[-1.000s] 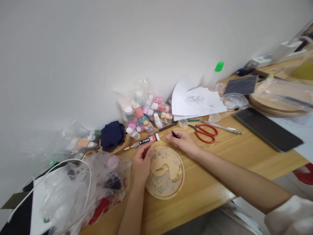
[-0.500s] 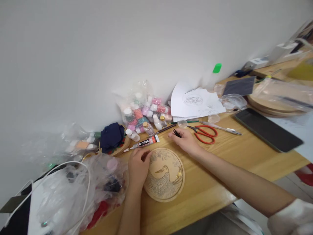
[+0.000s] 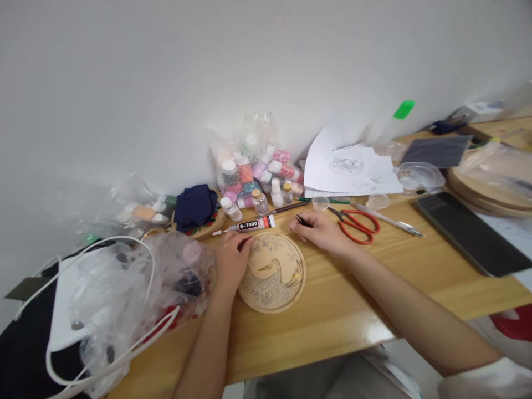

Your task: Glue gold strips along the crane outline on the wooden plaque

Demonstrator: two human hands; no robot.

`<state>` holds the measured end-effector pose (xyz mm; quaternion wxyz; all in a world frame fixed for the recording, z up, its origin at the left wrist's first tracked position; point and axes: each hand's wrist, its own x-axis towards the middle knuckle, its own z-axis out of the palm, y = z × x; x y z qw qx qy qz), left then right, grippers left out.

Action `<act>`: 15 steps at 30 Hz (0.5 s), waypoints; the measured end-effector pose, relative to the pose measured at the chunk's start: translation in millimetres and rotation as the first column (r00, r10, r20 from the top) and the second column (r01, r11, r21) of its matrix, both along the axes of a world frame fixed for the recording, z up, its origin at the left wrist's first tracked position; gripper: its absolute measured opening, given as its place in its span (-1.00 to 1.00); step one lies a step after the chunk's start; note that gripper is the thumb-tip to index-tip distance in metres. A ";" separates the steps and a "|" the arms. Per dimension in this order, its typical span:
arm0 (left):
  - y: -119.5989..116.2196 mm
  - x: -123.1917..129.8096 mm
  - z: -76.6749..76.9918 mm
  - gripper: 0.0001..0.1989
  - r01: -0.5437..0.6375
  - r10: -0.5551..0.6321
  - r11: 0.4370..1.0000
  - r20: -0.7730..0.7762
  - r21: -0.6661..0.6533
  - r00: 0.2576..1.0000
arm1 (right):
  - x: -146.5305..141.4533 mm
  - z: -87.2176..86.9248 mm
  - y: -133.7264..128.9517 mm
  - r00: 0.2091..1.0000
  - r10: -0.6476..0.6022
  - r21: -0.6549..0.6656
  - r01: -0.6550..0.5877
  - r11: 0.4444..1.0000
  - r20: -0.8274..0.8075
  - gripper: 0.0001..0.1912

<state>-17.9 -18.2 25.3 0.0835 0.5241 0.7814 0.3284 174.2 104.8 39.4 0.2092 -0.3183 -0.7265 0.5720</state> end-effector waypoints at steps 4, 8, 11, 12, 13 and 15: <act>0.7 -1.9 -1.0 -0.89 -0.005 0.005 1.000 0.015 0.003 1.000 | 5.3 7.8 4.2 0.971 0.236 0.023 -0.237 0.971 0.047 -0.67; 1.2 -1.5 -2.1 -0.89 0.000 -0.001 1.000 0.033 0.021 0.999 | 8.6 6.8 7.9 0.939 0.328 0.065 -0.335 0.940 0.105 -0.68; 1.3 -1.1 -2.6 -0.89 0.010 -0.011 0.999 0.040 0.034 0.999 | 9.5 2.9 9.8 0.923 0.360 0.086 -0.373 0.924 0.137 -0.65; 1.3 -0.9 -2.8 -0.89 0.010 -0.012 0.999 0.041 0.040 0.999 | 9.7 1.8 10.3 0.919 0.366 0.092 -0.381 0.920 0.145 -0.64; 1.2 -0.9 -2.9 -0.89 0.010 -0.012 0.999 0.042 0.045 0.999 | 9.8 0.8 10.8 0.918 0.368 0.097 -0.384 0.918 0.150 -0.63; 1.2 -0.8 -3.2 -0.89 0.006 -0.009 0.999 0.044 0.048 0.999 | 10.0 -0.7 11.5 0.917 0.368 0.109 -0.386 0.916 0.154 -0.60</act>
